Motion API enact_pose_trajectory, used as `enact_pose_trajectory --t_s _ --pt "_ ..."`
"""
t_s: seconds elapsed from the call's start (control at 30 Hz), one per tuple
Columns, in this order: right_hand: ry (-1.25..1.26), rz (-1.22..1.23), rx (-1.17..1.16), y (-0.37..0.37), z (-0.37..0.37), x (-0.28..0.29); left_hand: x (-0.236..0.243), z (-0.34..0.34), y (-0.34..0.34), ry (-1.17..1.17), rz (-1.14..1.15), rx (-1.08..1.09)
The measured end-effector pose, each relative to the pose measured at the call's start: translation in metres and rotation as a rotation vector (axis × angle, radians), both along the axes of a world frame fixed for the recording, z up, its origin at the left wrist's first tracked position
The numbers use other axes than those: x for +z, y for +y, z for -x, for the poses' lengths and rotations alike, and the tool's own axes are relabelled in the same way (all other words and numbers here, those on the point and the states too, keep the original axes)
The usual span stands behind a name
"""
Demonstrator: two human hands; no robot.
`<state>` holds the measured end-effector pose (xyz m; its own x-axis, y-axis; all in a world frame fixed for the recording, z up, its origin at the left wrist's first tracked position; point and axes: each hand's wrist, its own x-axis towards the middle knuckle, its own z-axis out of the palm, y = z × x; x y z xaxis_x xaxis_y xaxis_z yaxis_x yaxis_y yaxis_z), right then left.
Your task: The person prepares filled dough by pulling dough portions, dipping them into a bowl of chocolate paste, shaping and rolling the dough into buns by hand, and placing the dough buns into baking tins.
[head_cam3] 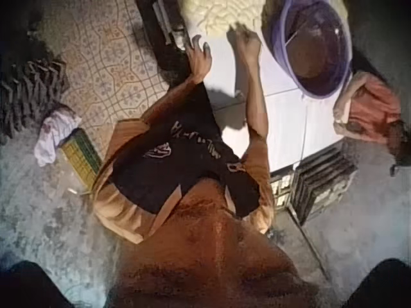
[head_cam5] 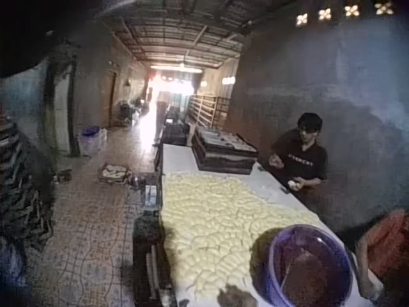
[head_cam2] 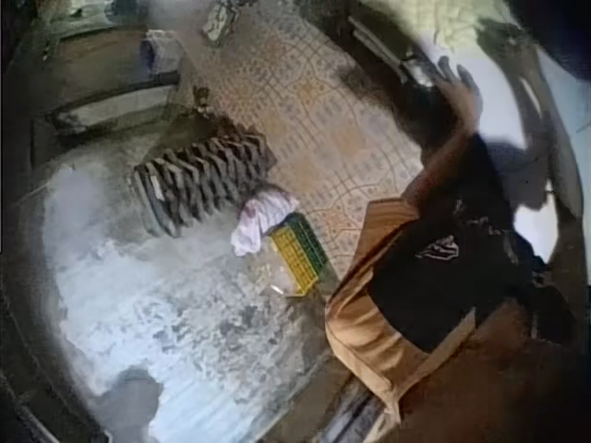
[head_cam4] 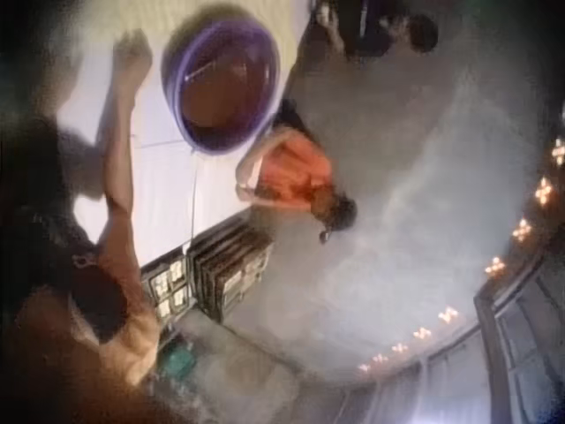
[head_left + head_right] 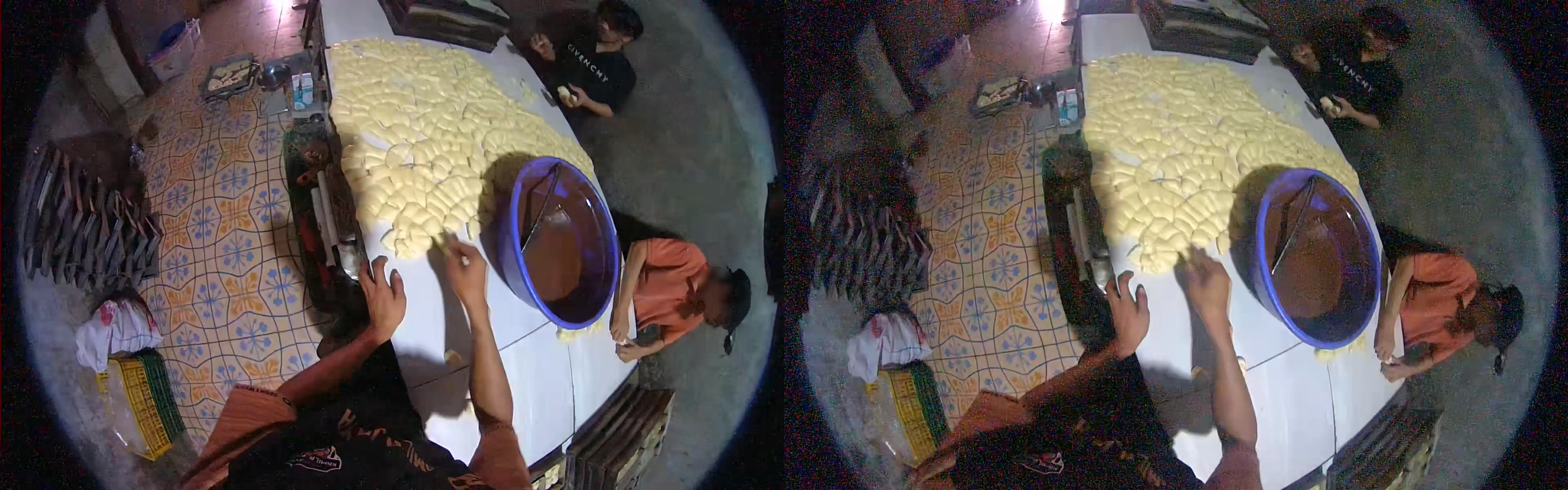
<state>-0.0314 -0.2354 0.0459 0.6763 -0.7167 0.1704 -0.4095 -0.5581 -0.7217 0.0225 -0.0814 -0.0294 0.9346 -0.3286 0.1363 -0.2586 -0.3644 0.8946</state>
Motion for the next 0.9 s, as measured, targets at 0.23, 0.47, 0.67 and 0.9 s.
enact_pose_trajectory --t_s 0.23,0.47,0.67,0.9 --pt "-0.253 -0.194 -0.008 0.008 -0.050 0.000 -0.005 0.001 0.001 -0.014 0.002 0.000" --pt "-0.247 -0.510 -0.066 -0.013 0.146 0.037 0.003 -0.004 0.003 -0.045 -0.003 0.034" --pt "0.032 -0.163 -0.135 0.001 0.083 -0.004 0.004 -0.005 0.001 0.014 0.052 -0.021" --pt "-0.248 -0.302 -0.266 0.039 -0.075 -0.048 0.003 0.000 -0.002 -0.021 0.063 0.015"
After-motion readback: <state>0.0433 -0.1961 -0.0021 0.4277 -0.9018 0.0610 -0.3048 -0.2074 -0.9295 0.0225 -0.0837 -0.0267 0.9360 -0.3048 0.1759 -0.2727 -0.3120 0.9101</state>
